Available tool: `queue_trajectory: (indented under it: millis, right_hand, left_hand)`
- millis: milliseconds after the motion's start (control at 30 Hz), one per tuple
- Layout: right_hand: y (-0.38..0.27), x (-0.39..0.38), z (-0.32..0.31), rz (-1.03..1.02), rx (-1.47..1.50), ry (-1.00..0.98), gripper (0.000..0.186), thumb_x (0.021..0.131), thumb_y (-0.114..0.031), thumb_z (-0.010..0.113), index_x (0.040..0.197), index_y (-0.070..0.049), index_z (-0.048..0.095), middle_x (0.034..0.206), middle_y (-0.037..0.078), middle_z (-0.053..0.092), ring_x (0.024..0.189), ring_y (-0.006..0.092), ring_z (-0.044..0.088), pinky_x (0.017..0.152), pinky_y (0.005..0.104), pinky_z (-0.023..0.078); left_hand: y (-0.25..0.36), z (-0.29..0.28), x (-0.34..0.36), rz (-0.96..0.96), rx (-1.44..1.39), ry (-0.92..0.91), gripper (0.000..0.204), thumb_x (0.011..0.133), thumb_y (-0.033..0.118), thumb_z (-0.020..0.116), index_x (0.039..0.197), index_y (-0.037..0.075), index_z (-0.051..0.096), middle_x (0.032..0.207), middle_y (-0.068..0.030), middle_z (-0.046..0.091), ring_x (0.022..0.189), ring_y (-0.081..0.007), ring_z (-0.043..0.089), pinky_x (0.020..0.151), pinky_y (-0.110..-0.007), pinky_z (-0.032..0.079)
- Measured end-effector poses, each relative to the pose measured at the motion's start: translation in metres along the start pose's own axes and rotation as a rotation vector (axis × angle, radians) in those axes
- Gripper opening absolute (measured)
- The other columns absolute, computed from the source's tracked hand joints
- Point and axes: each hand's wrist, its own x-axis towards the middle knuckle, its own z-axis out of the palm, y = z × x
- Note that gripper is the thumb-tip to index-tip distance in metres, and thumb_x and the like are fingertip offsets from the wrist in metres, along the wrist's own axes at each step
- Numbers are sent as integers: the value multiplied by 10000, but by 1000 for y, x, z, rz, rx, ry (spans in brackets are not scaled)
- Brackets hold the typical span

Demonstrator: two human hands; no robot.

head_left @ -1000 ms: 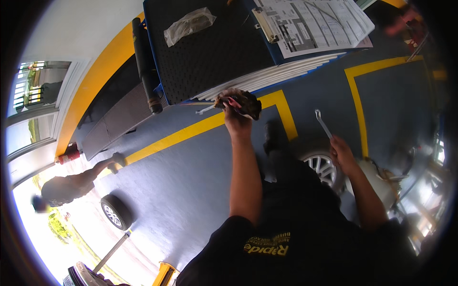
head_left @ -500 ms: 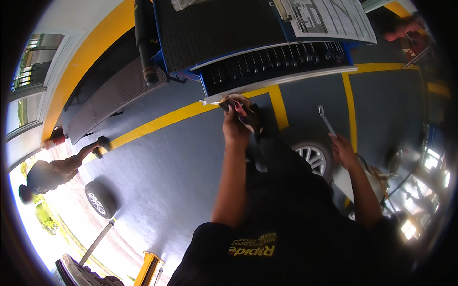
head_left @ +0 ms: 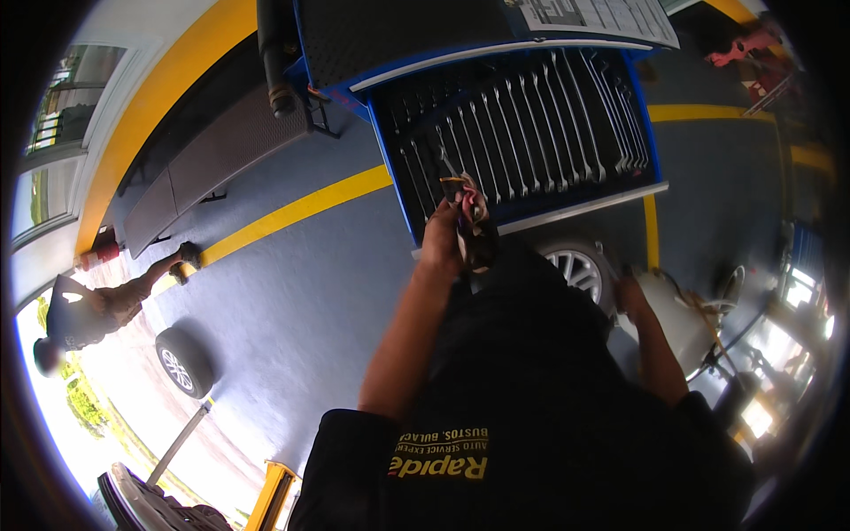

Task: The person works on a car's brake assembly, using a wrench to loosen bolts and a spray can to apply lubricant. They then retrieve a socket wrench from a tool chest and continue working on the brake components.

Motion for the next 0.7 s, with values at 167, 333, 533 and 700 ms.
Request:
queue_trajectory:
  millis: [167,333,533,700]
  right_hand:
    - [-22,-25,-2,348,350,-52,225,974,-195,529,1141,-54,579,757,99,586,625,205,585,504,400,455]
    - [-4,-22,4,293,400,-33,289,991,-313,577,925,-32,584,648,73,555,509,188,506,465,363,407]
    - [-15,-13,-4,294,499,-48,255,1003,-279,556,948,-32,589,660,85,551,535,200,531,470,355,421]
    - [-38,-13,-13,362,425,-99,254,1011,-193,491,1129,-5,613,801,140,596,652,236,613,545,366,494]
  left_hand:
    - [-16,-40,0,-166,-437,-439,252,1009,260,444,1116,90,596,953,-98,663,842,-252,662,786,-421,551]
    - [-14,4,-40,-39,-229,-174,289,1010,298,449,1060,71,621,947,-96,665,865,-260,657,796,-412,546]
    - [-13,-37,-23,-79,-78,-404,324,945,342,613,1126,73,620,1027,-109,663,915,-227,677,794,-364,570]
    - [-1,6,-44,-263,323,91,192,889,170,694,1034,52,648,852,-35,646,743,-164,641,670,-299,543]
